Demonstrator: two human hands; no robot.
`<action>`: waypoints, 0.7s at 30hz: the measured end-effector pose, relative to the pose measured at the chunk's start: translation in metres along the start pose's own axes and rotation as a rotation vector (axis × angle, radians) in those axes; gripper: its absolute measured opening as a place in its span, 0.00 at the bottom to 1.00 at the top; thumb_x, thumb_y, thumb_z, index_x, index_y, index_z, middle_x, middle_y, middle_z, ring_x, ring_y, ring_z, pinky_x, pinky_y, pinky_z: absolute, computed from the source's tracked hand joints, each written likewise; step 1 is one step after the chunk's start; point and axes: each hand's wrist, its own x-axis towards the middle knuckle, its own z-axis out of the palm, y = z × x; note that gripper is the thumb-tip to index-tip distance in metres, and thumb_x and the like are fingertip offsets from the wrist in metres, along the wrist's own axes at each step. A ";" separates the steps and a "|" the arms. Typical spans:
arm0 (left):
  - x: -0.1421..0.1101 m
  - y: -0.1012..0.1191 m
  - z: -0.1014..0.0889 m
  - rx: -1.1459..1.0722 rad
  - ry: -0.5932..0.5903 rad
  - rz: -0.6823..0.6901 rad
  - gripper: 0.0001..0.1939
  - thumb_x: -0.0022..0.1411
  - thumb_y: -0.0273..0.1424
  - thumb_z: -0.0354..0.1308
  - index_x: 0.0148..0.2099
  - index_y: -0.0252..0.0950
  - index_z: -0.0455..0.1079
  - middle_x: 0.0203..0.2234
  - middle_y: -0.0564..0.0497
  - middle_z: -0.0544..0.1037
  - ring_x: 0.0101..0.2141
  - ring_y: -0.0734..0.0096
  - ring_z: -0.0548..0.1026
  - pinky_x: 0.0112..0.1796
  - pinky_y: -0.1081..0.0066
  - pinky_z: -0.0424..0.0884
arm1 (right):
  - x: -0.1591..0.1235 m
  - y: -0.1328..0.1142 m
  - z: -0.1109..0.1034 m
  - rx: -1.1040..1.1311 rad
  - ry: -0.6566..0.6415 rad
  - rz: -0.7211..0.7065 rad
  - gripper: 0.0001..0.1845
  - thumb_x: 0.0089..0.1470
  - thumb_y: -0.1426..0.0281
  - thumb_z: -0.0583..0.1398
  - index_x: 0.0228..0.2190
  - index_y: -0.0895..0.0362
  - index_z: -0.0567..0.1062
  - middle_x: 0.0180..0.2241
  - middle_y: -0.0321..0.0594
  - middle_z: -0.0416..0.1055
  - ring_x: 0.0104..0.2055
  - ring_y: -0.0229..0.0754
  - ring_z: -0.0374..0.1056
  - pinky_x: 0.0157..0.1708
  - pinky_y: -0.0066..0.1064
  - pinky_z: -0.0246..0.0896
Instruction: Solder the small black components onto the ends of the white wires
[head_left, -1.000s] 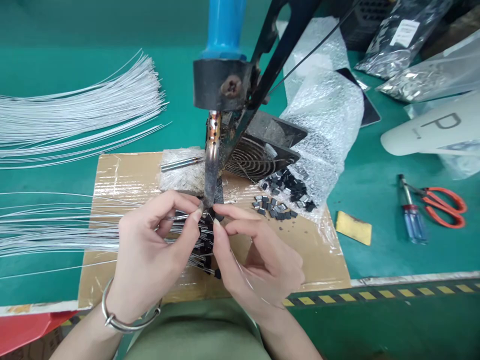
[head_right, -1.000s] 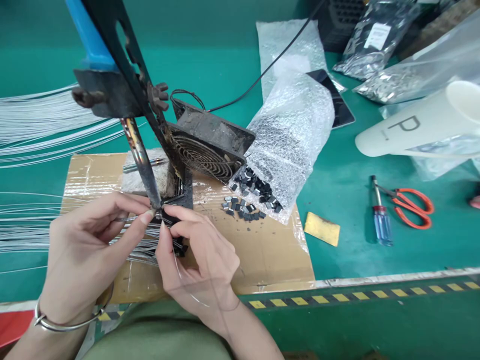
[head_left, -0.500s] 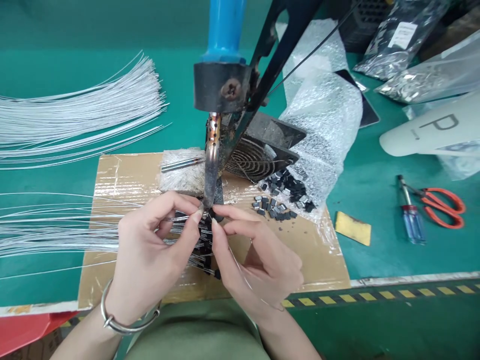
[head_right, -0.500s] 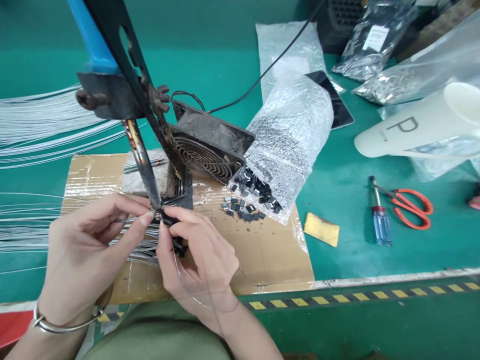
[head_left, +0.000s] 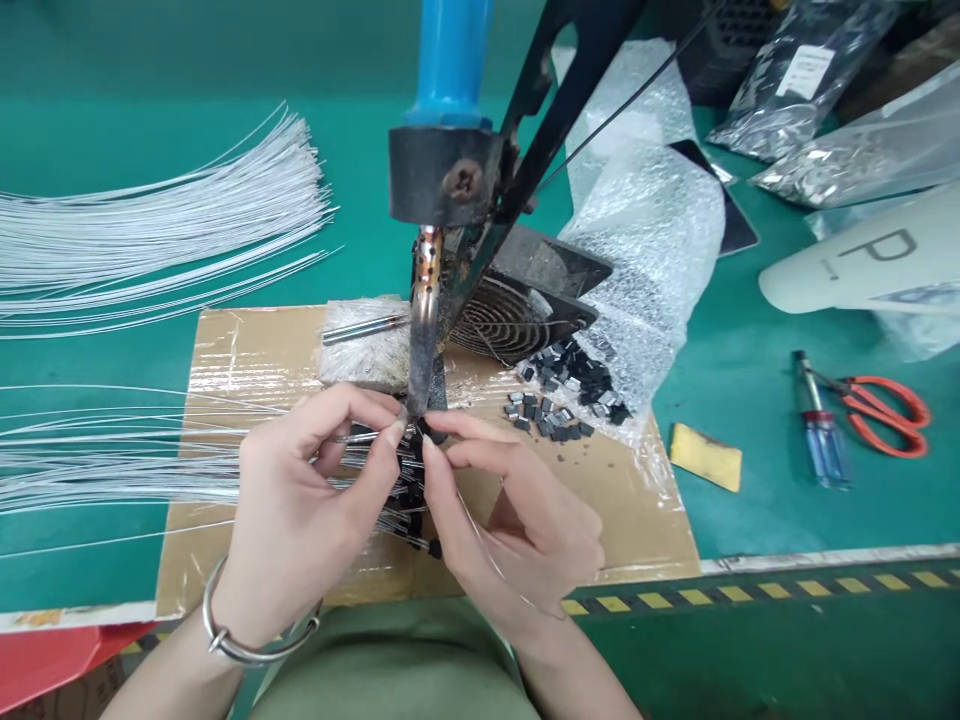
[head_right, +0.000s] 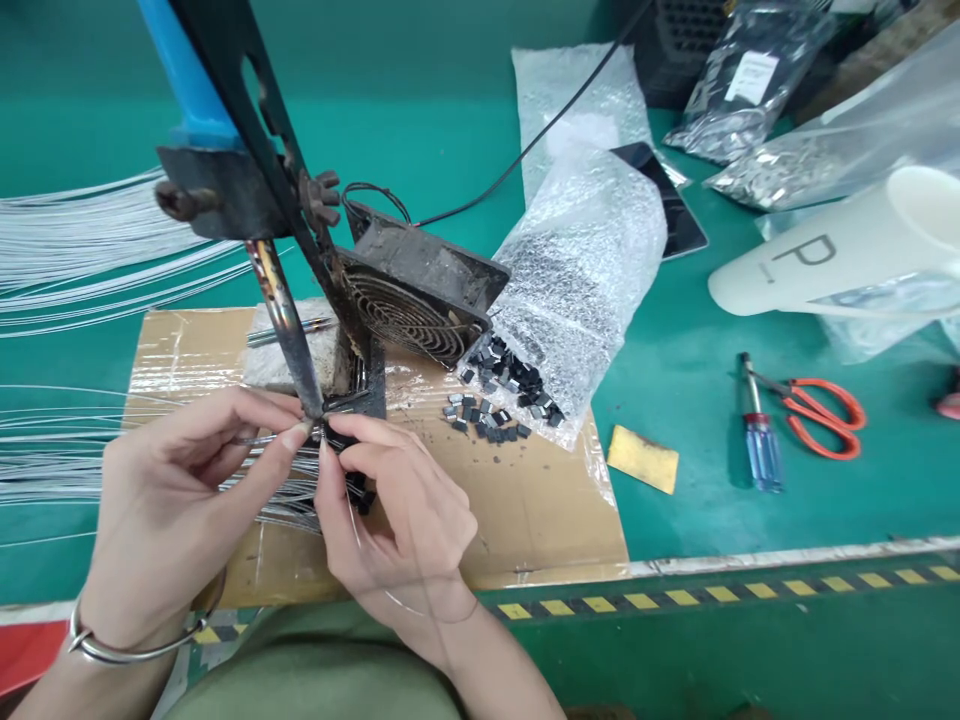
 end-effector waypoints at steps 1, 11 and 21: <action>0.000 -0.001 0.000 -0.006 0.002 -0.003 0.04 0.63 0.29 0.65 0.34 0.42 0.76 0.35 0.57 0.83 0.35 0.72 0.80 0.26 0.72 0.65 | 0.000 0.000 0.000 -0.002 -0.004 0.002 0.12 0.55 0.84 0.66 0.36 0.56 0.77 0.39 0.45 0.84 0.40 0.40 0.82 0.44 0.30 0.80; -0.001 0.001 0.000 0.013 0.007 0.016 0.05 0.64 0.29 0.64 0.34 0.42 0.76 0.35 0.57 0.83 0.35 0.72 0.80 0.26 0.70 0.63 | -0.001 -0.001 -0.001 0.006 -0.003 -0.007 0.13 0.55 0.85 0.67 0.37 0.56 0.78 0.39 0.44 0.84 0.40 0.38 0.82 0.44 0.28 0.79; 0.002 0.003 0.001 -0.004 0.007 -0.005 0.04 0.62 0.28 0.64 0.32 0.40 0.76 0.32 0.57 0.83 0.30 0.75 0.78 0.23 0.72 0.60 | 0.000 0.001 0.000 0.013 0.008 0.006 0.12 0.55 0.85 0.66 0.36 0.57 0.78 0.40 0.44 0.84 0.41 0.38 0.82 0.46 0.28 0.79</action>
